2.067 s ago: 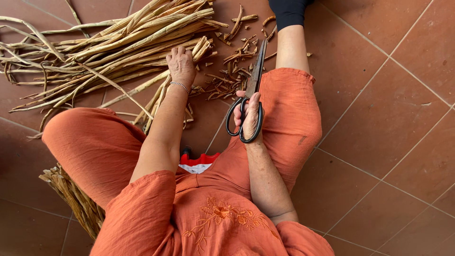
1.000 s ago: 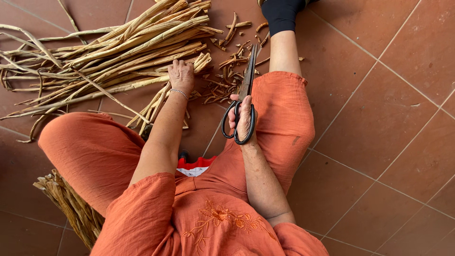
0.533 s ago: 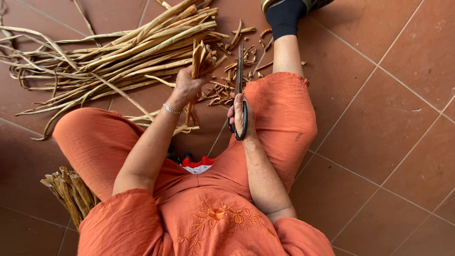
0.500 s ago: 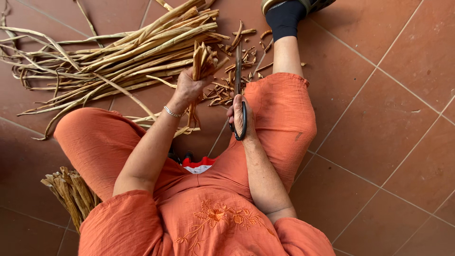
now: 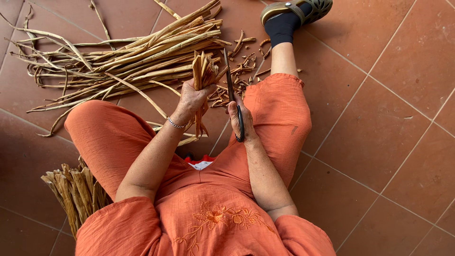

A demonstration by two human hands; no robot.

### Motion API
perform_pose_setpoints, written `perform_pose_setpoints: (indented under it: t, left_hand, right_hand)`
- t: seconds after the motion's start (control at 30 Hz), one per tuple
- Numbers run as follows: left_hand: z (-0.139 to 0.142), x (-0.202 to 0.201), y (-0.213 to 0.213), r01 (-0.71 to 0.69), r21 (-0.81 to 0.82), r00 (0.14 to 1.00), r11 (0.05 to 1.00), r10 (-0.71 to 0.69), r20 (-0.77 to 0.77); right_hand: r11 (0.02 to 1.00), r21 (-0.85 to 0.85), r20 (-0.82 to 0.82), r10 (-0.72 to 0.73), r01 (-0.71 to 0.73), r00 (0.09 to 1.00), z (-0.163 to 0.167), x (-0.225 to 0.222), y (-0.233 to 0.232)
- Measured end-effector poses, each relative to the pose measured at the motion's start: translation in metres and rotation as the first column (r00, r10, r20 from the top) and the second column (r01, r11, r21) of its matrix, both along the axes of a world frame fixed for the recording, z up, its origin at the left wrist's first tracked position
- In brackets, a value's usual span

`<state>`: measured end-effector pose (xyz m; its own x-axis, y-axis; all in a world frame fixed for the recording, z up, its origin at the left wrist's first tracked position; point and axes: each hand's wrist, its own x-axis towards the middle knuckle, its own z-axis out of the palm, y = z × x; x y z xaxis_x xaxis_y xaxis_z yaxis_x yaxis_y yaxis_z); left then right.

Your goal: The person sits on a tiled floor sorting through bundles of dried plant stalks, using scissors to trim off root ends and unwanted pieces, letting the cut scraps fall beside them, and placing the trimmed stalks into a pile.

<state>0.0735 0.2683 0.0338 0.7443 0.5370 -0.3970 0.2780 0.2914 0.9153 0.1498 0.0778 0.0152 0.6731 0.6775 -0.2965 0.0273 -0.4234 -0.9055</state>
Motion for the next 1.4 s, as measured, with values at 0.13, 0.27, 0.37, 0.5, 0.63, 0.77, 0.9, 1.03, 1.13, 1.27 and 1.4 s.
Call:
perform_pose_setpoints:
  t: [0.13,0.27,0.37,0.5,0.63,0.77,0.9,1.03,1.13,1.27,1.4]
  left_hand:
    - [0.003,-0.003,0.0,0.023,-0.022,1.0,0.999,-0.023,0.011]
    - [0.002,-0.003,-0.002,0.001,-0.044,1.0,0.999,0.0,0.017]
    - [0.001,-0.003,-0.002,-0.007,-0.099,1.0,0.995,0.008,0.008]
    - [0.006,-0.002,-0.001,-0.037,-0.097,0.999,0.995,0.036,-0.012]
    - [0.017,0.003,0.021,-0.204,-0.036,0.965,0.978,0.195,-0.177]
    - [0.026,0.015,0.077,-0.194,0.204,0.93,0.96,0.246,-0.274]
    - [0.024,0.076,0.119,-0.543,-0.244,0.839,0.803,0.53,-0.122]
    - [0.016,0.114,0.129,0.276,0.435,0.775,0.857,0.07,-0.629]
    - [0.01,0.145,0.133,0.276,0.814,0.877,0.512,0.212,-0.431]
    - [-0.002,0.171,0.135,0.377,0.778,0.818,0.503,0.213,-0.534]
    - [-0.009,0.176,0.136,0.41,0.733,0.797,0.542,0.178,-0.578]
  right_hand:
    - [0.997,-0.077,0.027,0.001,0.002,1.0,0.005,-0.002,0.001]
    - [0.991,-0.133,0.105,0.016,-0.002,0.994,0.007,-0.004,0.002]
    - [0.996,-0.083,0.114,-0.006,0.015,0.993,0.009,-0.009,0.003]
    - [0.989,0.049,-0.098,-0.132,0.137,0.986,0.008,-0.011,0.009]
    - [0.946,0.145,-0.294,-0.238,0.289,0.926,0.003,0.003,0.009]
    - [0.91,0.121,-0.467,-0.3,0.396,0.832,-0.006,0.015,0.016]
    - [0.903,0.113,-0.526,-0.301,0.416,0.796,-0.01,0.017,0.026]
    - [0.907,0.098,-0.561,-0.289,0.409,0.776,-0.007,0.023,0.038]
    - [0.909,0.069,-0.561,-0.305,0.411,0.769,-0.005,0.031,0.044]
    - [0.91,0.068,-0.568,-0.302,0.41,0.765,-0.004,0.041,0.044]
    - [0.914,0.063,-0.568,-0.297,0.4,0.768,-0.002,0.044,0.045]
